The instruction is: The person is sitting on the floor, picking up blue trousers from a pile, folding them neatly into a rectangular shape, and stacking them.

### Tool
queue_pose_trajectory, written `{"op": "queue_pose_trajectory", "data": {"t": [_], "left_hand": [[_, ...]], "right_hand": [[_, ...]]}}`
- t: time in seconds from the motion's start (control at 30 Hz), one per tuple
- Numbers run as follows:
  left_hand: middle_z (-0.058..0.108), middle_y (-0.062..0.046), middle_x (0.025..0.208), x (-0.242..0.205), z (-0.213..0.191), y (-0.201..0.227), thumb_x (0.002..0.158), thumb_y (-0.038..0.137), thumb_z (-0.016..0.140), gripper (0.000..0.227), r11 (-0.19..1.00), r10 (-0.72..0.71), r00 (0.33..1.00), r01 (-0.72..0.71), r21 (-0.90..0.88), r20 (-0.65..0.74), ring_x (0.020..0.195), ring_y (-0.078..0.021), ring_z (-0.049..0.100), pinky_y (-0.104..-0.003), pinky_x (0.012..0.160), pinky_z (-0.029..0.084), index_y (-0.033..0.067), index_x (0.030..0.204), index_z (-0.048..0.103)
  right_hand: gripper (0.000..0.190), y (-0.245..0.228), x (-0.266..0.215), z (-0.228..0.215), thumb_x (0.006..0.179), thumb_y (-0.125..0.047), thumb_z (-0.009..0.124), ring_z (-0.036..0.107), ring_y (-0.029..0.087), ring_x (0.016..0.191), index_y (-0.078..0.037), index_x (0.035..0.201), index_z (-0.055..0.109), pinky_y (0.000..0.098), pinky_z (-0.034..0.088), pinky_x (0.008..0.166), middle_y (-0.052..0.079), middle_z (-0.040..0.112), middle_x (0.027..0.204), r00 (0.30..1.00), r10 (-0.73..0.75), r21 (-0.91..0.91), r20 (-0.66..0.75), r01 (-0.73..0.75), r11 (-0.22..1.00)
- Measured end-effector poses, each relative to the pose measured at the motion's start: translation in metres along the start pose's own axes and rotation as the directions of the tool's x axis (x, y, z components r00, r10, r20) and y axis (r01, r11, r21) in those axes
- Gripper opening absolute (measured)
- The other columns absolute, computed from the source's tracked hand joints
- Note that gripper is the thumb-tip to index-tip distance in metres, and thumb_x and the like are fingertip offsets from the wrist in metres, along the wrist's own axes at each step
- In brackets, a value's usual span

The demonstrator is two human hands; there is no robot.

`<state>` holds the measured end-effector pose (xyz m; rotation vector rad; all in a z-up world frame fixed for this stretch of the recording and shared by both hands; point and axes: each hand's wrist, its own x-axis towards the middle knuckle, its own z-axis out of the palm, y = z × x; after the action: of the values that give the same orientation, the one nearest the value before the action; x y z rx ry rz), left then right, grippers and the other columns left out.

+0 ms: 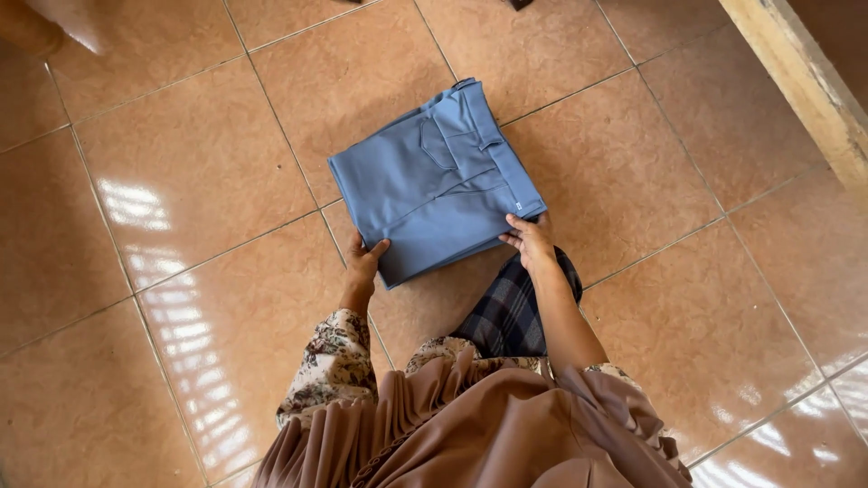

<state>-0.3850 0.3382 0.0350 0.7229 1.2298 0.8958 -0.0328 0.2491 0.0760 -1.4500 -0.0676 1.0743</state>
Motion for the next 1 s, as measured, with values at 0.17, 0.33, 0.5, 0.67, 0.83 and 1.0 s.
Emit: {"op": "queue_pose_trajectory", "data": {"t": [0.17, 0.33, 0.5, 0.67, 0.83, 1.0], "left_hand": [[0.063, -0.020, 0.108, 0.011, -0.001, 0.004, 0.093, 0.023, 0.076, 0.066, 0.792, 0.552, 0.791, -0.399, 0.462, -0.263, 0.104, -0.0320, 0.061, -0.047, 0.090, 0.052, 0.0168, 0.152, 0.045], [0.053, -0.016, 0.144, -0.020, 0.052, 0.076, 0.097, 0.031, 0.064, 0.057, 0.233, 0.735, 0.678, -0.297, 0.926, 0.033, 0.137, -0.0367, 0.048, -0.059, 0.112, 0.034, 0.0201, 0.151, 0.048], [0.055, -0.014, 0.146, -0.032, 0.119, 0.030, 0.099, 0.036, 0.059, 0.051, -0.229, 0.686, 0.505, -0.533, 0.814, 0.524, 0.147, -0.0335, 0.040, -0.060, 0.120, 0.017, 0.0217, 0.147, 0.053], [0.031, -0.024, 0.162, -0.037, 0.153, -0.007, 0.103, 0.041, 0.052, 0.060, -0.222, 0.568, 0.584, -0.569, 0.792, 0.579, 0.152, -0.0446, 0.024, -0.066, 0.119, 0.016, 0.0185, 0.156, 0.040], [0.033, -0.023, 0.161, -0.060, 0.230, -0.016, 0.107, 0.040, 0.045, 0.054, -0.306, 0.543, 0.426, -0.702, 0.643, 0.723, 0.152, -0.0446, 0.023, -0.065, 0.120, 0.012, 0.0156, 0.155, 0.041], [0.035, -0.022, 0.161, -0.113, 0.315, -0.065, 0.103, 0.036, 0.053, 0.051, -0.359, 0.440, 0.173, -0.866, 0.349, 0.881, 0.152, -0.0440, 0.026, -0.065, 0.119, 0.015, 0.0148, 0.149, 0.049]], "right_hand": [[0.093, -0.001, 0.012, -0.017, 0.072, 0.009, 0.068, 0.069, 0.025, 0.077, -0.021, 0.154, 0.036, 0.0350, 0.066, 0.063, 0.010, 0.051, 0.098, 0.976, -0.188, -0.265, -0.108, 0.154, 0.952], [0.068, -0.047, -0.053, 0.010, 0.090, -0.017, 0.072, 0.055, 0.036, 0.128, -0.024, 0.153, 0.046, 0.0470, 0.046, 0.102, 0.016, 0.056, 0.134, 0.619, -0.763, -0.907, 0.187, 0.407, 0.108], [0.060, -0.011, -0.056, 0.015, 0.096, -0.039, 0.065, 0.036, 0.038, 0.149, -0.028, 0.153, 0.049, 0.0583, 0.035, 0.111, 0.015, 0.039, 0.161, 0.570, -0.621, -0.842, 0.538, 0.390, -0.373], [0.055, -0.004, -0.052, -0.011, 0.102, -0.043, 0.056, 0.016, 0.031, 0.158, -0.028, 0.154, 0.047, 0.0600, 0.026, 0.118, 0.011, 0.028, 0.168, 0.586, -0.542, -0.798, 0.603, 0.443, -0.409], [0.059, -0.018, -0.057, -0.086, 0.103, -0.042, 0.058, 0.023, 0.035, 0.154, -0.027, 0.157, 0.042, 0.0626, 0.028, 0.116, 0.014, 0.029, 0.165, 0.642, -0.670, -0.928, 0.372, 0.276, -0.251], [0.060, 0.012, -0.085, -0.203, 0.098, -0.043, 0.064, 0.034, 0.037, 0.150, -0.026, 0.154, 0.047, 0.0641, 0.029, 0.113, 0.015, 0.041, 0.160, 0.632, -0.772, -0.996, 0.066, -0.005, -0.089]]}}
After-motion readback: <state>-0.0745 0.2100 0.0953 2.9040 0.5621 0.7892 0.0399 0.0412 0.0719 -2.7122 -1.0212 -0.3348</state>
